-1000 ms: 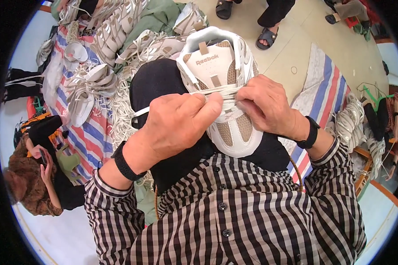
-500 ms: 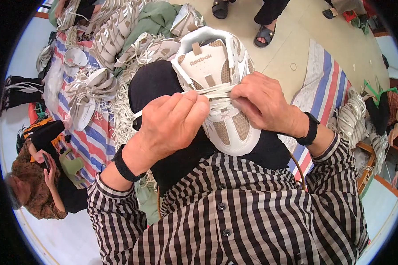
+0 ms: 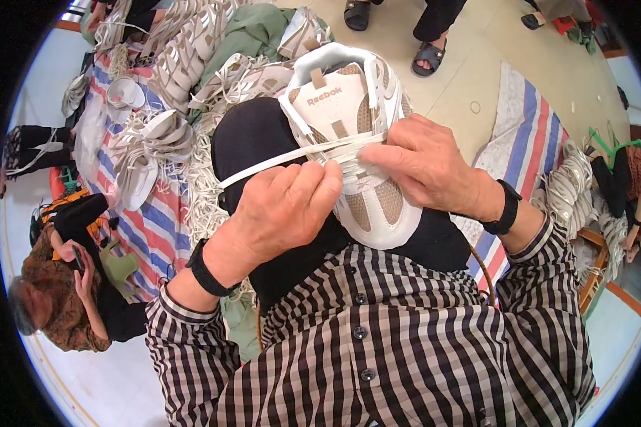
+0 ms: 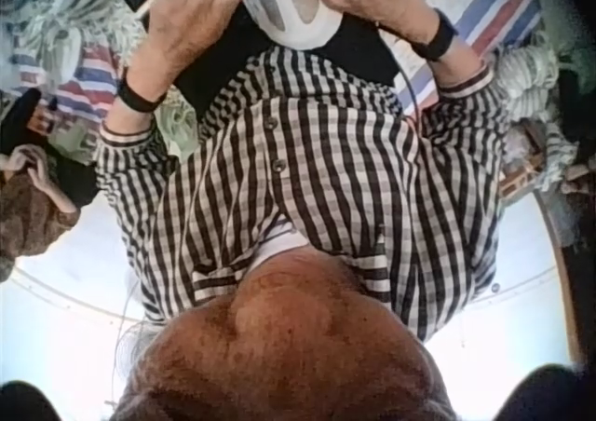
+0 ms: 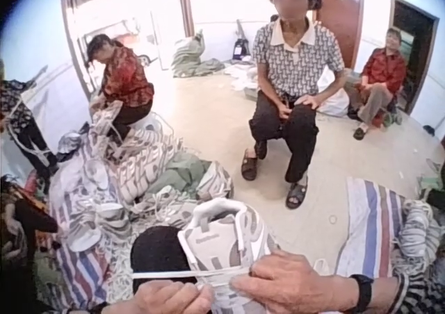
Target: Lacing a new sneaker as part of shoe assembly.
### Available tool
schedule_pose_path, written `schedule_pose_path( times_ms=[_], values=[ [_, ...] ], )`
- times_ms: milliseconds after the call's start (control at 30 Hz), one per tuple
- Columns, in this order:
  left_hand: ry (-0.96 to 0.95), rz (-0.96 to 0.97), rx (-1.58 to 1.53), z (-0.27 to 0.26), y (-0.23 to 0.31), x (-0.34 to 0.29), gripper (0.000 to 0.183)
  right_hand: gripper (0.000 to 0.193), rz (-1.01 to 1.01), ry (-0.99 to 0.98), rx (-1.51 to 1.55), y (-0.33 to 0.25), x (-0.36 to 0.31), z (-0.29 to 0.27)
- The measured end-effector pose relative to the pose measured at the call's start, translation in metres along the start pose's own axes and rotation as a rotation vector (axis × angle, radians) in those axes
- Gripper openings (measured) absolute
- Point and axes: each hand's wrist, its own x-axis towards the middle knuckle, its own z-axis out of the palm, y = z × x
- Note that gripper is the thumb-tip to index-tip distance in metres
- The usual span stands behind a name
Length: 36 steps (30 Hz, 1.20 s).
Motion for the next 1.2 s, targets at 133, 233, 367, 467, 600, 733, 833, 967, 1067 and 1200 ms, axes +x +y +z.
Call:
schedule_pose_path(
  times_ms=[133, 233, 367, 467, 600, 733, 833, 967, 1067, 1200],
  values=[
    [-0.048, 0.007, 0.01, -0.004, 0.006, -0.002, 0.034, 0.024, 0.027, -0.012, -0.033, -0.004, 0.001, -0.002],
    [0.017, 0.021, 0.061, 0.001, 0.011, -0.006, 0.03, 0.018, 0.089, -0.059, 0.028, -0.006, 0.002, -0.005],
    [-0.026, -0.027, 0.065, 0.002, 0.013, -0.006, 0.021, 0.013, 0.363, 0.152, 0.293, -0.001, 0.004, -0.007],
    [0.009, -0.043, 0.115, 0.004, 0.014, -0.006, 0.015, 0.012, 0.382, 0.146, 0.221, 0.002, 0.004, -0.009],
    [-0.054, -0.161, 0.084, 0.008, 0.019, -0.008, 0.017, 0.014, 0.374, 0.06, 0.161, -0.001, 0.002, -0.012],
    [-0.076, -0.237, 0.065, 0.009, 0.024, -0.008, 0.016, 0.011, 0.324, 0.055, 0.125, -0.002, 0.0, -0.01],
    [0.013, -0.315, 0.085, 0.01, 0.023, -0.005, 0.012, 0.008, 0.548, 0.036, 0.394, -0.004, 0.0, -0.02],
    [0.164, -0.587, -0.152, 0.016, 0.033, 0.006, 0.017, 0.01, 0.785, 0.044, 0.804, -0.009, 0.012, -0.037],
    [0.264, -0.802, -0.271, 0.019, 0.049, 0.018, 0.019, 0.011, 0.85, 0.042, 1.021, -0.004, 0.009, -0.041],
    [0.278, -0.866, -0.334, 0.019, 0.054, 0.021, 0.017, 0.011, 0.845, 0.086, 1.194, 0.0, 0.005, -0.045]
  ],
)
